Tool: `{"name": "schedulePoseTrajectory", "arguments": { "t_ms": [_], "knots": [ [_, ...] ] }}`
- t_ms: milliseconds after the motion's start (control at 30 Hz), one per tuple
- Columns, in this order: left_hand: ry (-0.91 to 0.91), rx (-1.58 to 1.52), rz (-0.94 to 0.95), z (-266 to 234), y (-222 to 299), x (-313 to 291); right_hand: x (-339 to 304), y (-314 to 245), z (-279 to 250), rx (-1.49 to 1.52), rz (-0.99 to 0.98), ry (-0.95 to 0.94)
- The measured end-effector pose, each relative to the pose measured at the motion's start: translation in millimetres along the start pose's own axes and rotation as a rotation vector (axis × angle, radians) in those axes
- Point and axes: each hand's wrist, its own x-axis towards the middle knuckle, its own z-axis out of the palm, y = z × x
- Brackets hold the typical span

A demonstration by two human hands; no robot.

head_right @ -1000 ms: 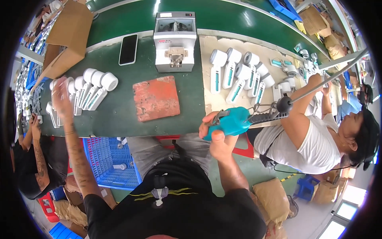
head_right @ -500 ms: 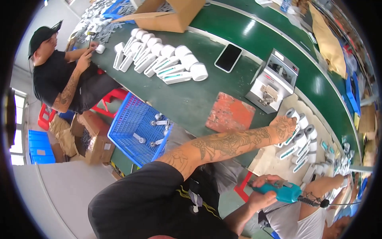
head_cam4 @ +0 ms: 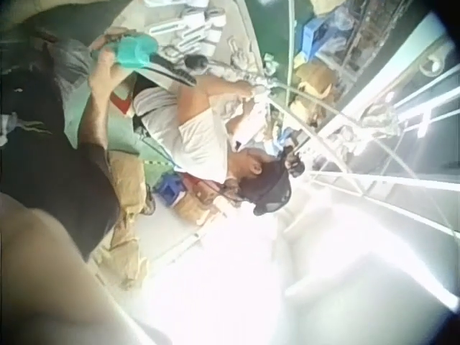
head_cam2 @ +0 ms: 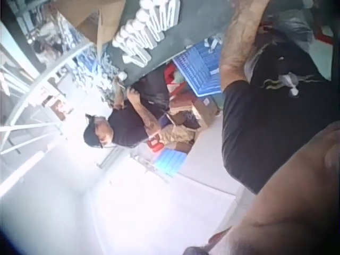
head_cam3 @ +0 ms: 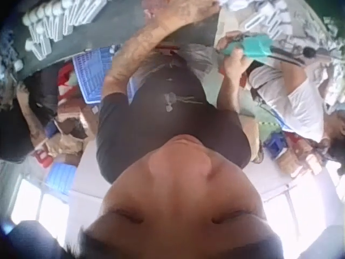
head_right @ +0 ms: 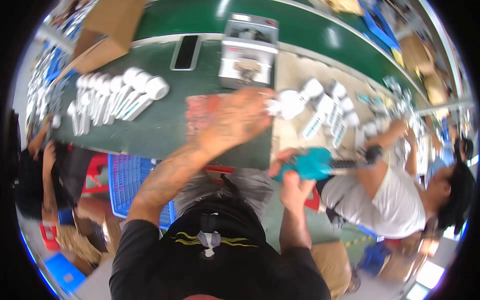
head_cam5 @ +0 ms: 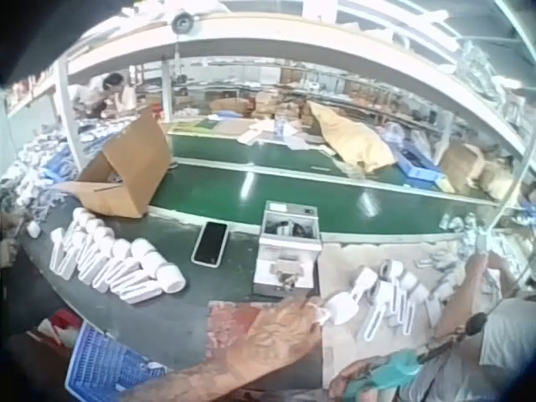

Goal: Assembling small handheld electric fans on a production line using an electric screwdriver.

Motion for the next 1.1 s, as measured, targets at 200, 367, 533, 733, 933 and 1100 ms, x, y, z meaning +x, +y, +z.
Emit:
{"name": "schedulePoseTrajectory", "arguments": {
  "t_ms": [200,367,533,733,933,1100],
  "knots": [
    [-0.121,0.027,-0.002,-20.2,-23.2,-31.0,12.5,-7.0,3.9,0.004,-0.012,-0.002],
    [-0.173,-0.087,-0.091,-24.4,-28.9,-42.0,44.8,-3.4,18.3,-0.009,-0.021,0.022],
    [-0.226,-0.146,-0.099,-36.4,-45.9,-26.8,109.8,-1.7,53.4,0.191,-0.240,0.023],
    [-0.248,-0.149,-0.128,-27.3,-72.7,-29.6,190.6,14.5,97.5,-0.053,-0.409,0.028],
    [-0.229,-0.161,-0.139,-27.7,-70.2,-28.3,203.8,40.0,101.4,-0.023,-0.400,-0.030],
    [-0.254,-0.168,-0.168,-31.4,-69.6,-26.4,196.1,36.1,102.2,-0.113,-0.391,-0.067]
  ]
}}
